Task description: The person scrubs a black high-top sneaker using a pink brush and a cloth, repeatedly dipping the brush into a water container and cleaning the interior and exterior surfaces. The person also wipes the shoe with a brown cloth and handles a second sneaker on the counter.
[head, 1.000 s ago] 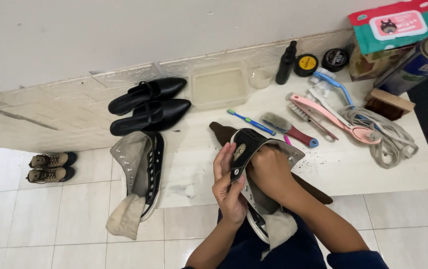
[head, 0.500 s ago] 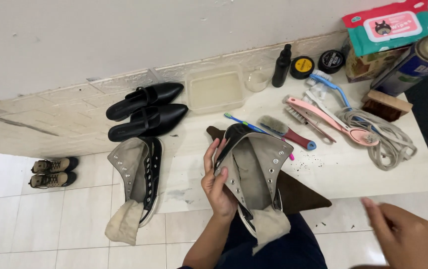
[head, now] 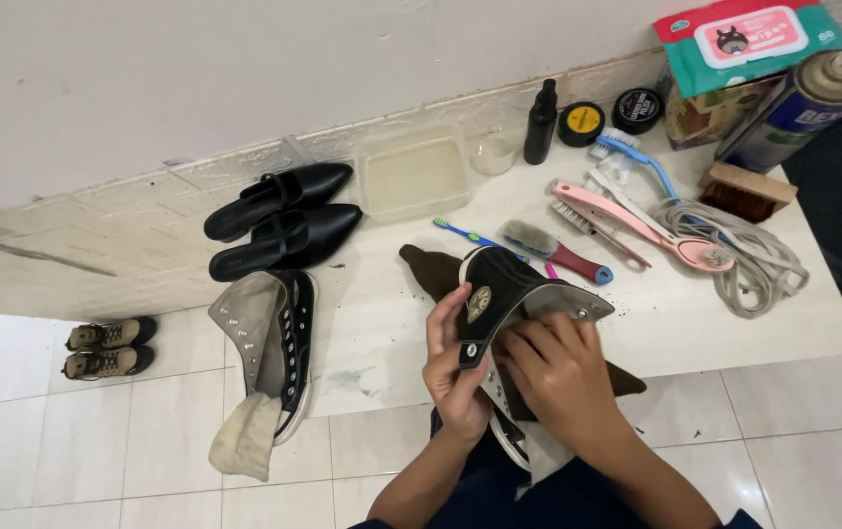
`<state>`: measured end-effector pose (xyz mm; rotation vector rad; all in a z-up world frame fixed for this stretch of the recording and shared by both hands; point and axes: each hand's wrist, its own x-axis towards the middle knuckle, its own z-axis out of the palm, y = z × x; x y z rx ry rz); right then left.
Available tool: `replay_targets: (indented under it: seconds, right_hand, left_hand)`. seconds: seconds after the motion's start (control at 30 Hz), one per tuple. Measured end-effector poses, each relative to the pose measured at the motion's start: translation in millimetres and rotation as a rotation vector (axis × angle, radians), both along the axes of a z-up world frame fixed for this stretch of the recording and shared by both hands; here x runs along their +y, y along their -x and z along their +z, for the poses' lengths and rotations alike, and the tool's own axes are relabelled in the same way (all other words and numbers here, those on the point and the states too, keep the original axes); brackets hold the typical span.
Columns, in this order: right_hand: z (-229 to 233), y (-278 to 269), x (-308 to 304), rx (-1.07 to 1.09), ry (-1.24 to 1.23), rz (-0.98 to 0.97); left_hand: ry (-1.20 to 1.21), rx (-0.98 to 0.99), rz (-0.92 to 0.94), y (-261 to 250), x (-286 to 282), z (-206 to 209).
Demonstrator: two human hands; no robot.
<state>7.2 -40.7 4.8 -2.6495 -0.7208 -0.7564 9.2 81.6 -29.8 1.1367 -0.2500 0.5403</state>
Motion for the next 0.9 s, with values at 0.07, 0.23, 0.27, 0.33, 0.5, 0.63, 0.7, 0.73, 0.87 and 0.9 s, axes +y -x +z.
replay_targets:
  seconds: [0.07, 0.23, 0.27, 0.33, 0.5, 0.63, 0.7, 0.73, 0.87, 0.9]
  right_hand:
    - [-3.3, -0.2, 3.3, 0.002, -0.036, -0.006]
    - [-9.4, 6.5, 2.4, 0.041, -0.091, 0.006]
    - [-6.5, 9.1, 0.8, 0.037, -0.088, 0.006]
    - [-0.9, 15.9, -3.3, 0.109, -0.128, 0.02]
    - [8.1, 26.6, -20.9, 0.227, -0.161, 0.063]
    - [16.2, 24.2, -21.0, 0.243, -0.181, 0.071]
    - [15.8, 24.9, -18.9, 0.209, -0.184, 0.046]
    - [15.5, 24.9, -17.7, 0.178, -0.187, 0.024]
    - [9.3, 23.2, -12.2, 0.174, -0.102, -0.089]
    - [8.8, 21.1, -9.9, 0.118, -0.07, -0.1]
  left_hand:
    - [-0.008, 0.011, 0.001, 0.4, 1.6, -0.6]
    - [0.017, 0.003, 0.028, -0.1, 1.6, -1.6]
    - [0.019, -0.001, 0.028, -2.1, 2.6, -0.5]
    - [0.02, -0.014, 0.053, -4.0, 3.8, 1.3]
    - [0.061, -0.022, 0.048, -5.8, 1.5, -2.5]
    - [0.107, -0.038, 0.008, -5.1, -3.2, -0.7]
    - [0.098, -0.029, 0.012, -3.1, -3.9, -1.4]
    - [0.088, -0.017, 0.018, -2.1, -4.0, -1.9]
    - [0.077, -0.02, 0.018, 2.4, -3.8, -4.5]
    - [0.056, -0.013, 0.021, 3.5, -4.2, -3.5]
